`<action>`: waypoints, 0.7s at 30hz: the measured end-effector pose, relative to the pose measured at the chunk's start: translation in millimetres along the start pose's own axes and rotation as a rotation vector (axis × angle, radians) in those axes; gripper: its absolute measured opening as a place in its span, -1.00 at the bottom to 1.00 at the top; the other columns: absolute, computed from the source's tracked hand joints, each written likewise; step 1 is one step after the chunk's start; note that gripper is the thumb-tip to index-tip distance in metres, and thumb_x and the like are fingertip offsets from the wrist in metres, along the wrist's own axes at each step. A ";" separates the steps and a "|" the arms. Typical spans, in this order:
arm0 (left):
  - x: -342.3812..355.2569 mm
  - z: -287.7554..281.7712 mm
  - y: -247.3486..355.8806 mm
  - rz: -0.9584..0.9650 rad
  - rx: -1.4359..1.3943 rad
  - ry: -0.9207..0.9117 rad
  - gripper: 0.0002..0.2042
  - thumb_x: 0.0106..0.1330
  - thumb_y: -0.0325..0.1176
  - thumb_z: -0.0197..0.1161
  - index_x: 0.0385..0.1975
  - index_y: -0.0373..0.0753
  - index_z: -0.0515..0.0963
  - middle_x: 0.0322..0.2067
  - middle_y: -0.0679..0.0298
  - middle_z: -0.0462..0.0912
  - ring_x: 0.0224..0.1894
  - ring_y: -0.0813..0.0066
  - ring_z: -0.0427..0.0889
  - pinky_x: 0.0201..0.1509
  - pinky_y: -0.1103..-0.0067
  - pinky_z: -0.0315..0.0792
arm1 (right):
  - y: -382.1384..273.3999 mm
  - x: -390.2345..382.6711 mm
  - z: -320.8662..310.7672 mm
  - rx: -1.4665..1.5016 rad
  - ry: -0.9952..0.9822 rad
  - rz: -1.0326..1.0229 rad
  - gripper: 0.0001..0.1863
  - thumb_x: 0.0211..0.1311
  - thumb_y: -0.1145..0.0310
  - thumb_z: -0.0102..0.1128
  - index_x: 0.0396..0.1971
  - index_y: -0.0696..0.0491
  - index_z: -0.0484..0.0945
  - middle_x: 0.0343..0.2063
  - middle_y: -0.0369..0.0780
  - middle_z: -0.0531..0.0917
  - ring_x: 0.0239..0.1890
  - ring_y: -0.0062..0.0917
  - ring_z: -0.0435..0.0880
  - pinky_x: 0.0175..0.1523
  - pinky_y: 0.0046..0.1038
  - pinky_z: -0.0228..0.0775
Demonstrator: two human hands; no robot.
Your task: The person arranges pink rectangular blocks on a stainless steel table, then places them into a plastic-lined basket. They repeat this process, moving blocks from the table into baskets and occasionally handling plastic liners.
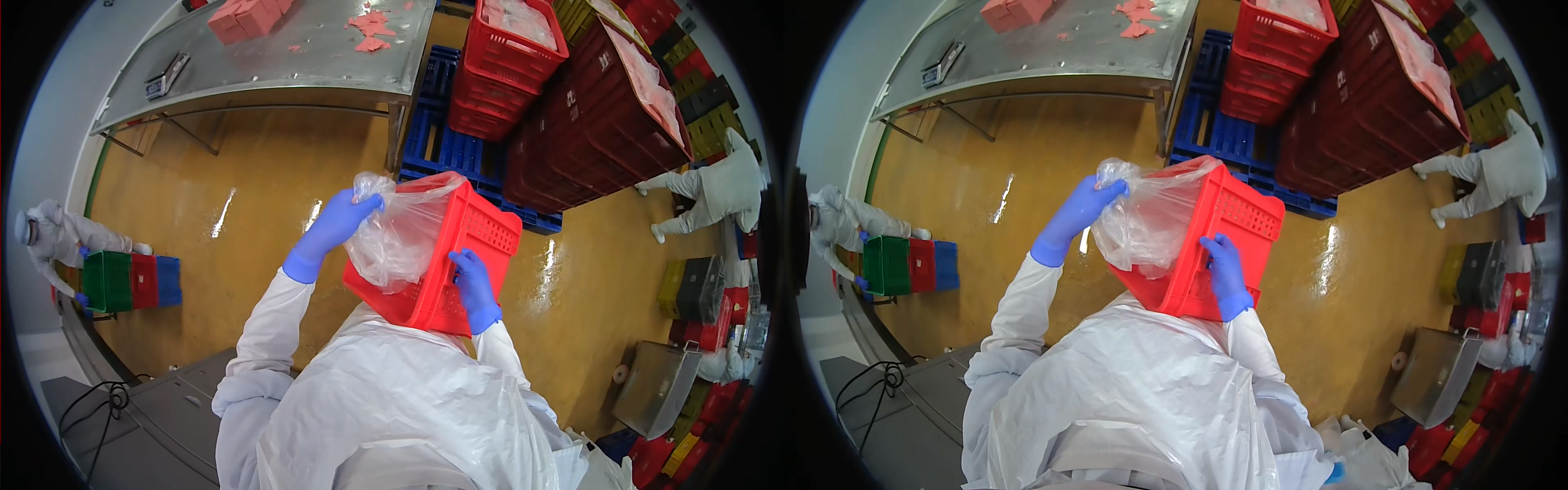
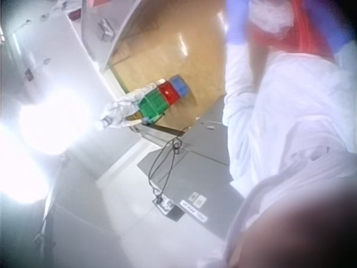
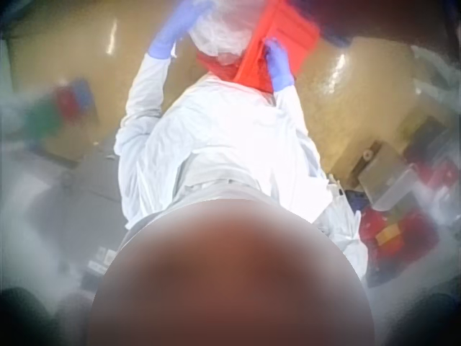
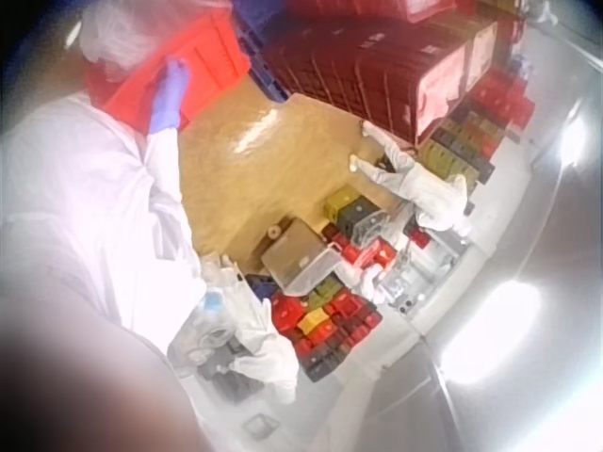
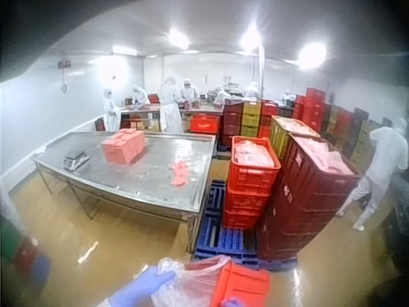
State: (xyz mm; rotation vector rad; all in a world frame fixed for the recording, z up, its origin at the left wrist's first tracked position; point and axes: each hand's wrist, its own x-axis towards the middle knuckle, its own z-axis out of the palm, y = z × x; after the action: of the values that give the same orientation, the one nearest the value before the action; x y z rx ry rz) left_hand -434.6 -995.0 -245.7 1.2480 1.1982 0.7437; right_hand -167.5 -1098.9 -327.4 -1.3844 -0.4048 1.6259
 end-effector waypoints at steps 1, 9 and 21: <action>-0.1 3.5 5.6 0.018 -0.051 0.004 -0.73 0.32 -0.22 0.15 -0.23 -0.33 0.59 -0.38 0.37 0.60 -0.32 0.64 0.52 -0.19 0.62 0.40 | 1.7 1.6 1.5 -0.043 -0.011 -0.045 -0.73 0.11 0.32 0.23 -0.17 0.00 0.49 -0.32 -0.37 0.60 -0.33 -0.67 0.52 -0.24 -0.64 0.31; 60.3 42.8 37.8 0.142 -0.312 0.275 -0.74 0.33 -0.26 0.16 -0.14 -0.31 0.55 -0.32 0.38 0.57 -0.26 0.69 0.50 -0.13 0.66 0.39 | 26.5 25.5 26.9 -0.352 -0.101 -0.262 -0.65 0.03 0.56 0.14 -0.11 0.14 0.45 -0.31 -0.31 0.58 -0.27 -0.65 0.52 -0.11 -0.59 0.36; 29.6 -119.9 57.3 0.430 -0.439 0.663 -0.68 0.36 -0.31 0.14 0.06 -0.28 0.44 -0.07 0.29 0.54 -0.02 0.52 0.50 0.15 0.57 0.36 | 73.6 60.7 -136.7 -0.069 0.476 -0.191 -0.81 0.00 0.48 0.18 -0.32 0.11 0.49 -0.43 -0.35 0.47 -0.36 -0.64 0.38 -0.24 -0.56 0.30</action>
State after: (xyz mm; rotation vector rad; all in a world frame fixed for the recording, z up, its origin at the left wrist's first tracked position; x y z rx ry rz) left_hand -530.3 -918.7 -186.1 0.9101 1.1881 1.7367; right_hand -72.0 -1129.8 -460.5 -1.6725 -0.3003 1.0921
